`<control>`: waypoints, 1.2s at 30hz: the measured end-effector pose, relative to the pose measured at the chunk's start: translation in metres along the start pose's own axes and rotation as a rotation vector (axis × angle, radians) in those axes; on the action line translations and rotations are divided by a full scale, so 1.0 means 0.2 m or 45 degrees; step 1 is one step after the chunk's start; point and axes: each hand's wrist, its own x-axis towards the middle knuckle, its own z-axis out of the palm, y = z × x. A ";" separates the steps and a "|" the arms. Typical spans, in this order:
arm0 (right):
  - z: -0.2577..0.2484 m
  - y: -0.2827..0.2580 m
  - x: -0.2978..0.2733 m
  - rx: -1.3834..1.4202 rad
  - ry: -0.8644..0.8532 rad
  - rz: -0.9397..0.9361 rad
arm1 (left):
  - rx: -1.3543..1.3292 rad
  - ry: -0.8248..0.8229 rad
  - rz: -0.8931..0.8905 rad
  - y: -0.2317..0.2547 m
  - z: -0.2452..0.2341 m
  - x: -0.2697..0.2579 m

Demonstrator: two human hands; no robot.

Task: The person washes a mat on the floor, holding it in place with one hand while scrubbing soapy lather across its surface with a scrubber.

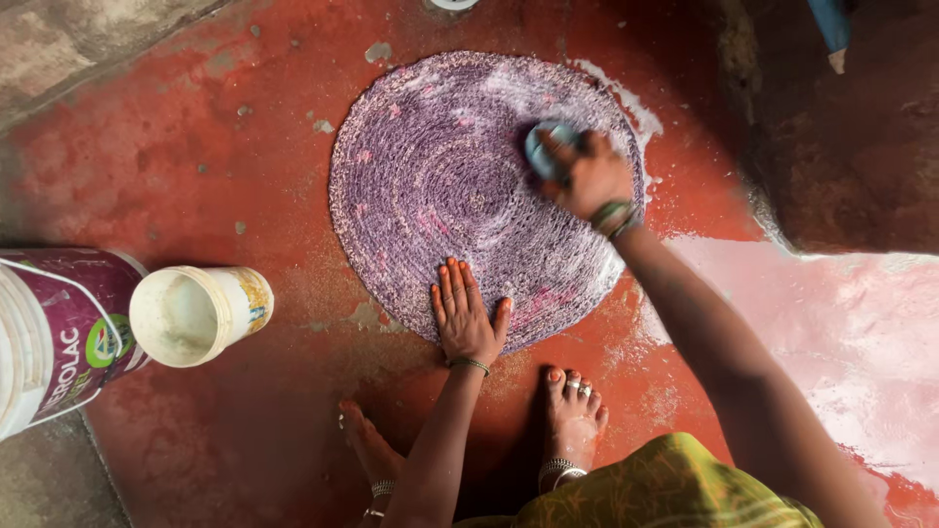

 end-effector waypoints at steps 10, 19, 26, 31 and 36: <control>0.17 -0.12 -0.37 0.289 -0.273 -0.153 | -0.039 -0.010 -0.011 0.01 -0.02 -0.01; 0.08 -0.08 -0.43 0.275 -0.147 -0.057 | -0.034 0.012 0.009 0.01 -0.04 0.01; 0.06 -0.04 -0.47 0.232 -1.026 0.500 | 0.144 -0.164 -0.012 0.01 -0.07 0.01; -0.04 0.44 -0.32 -0.226 -0.084 0.258 | -0.036 0.033 0.010 0.02 -0.03 0.01; 0.19 -0.05 -0.71 0.132 -0.058 -0.082 | -0.127 0.026 -0.008 0.01 -0.07 0.00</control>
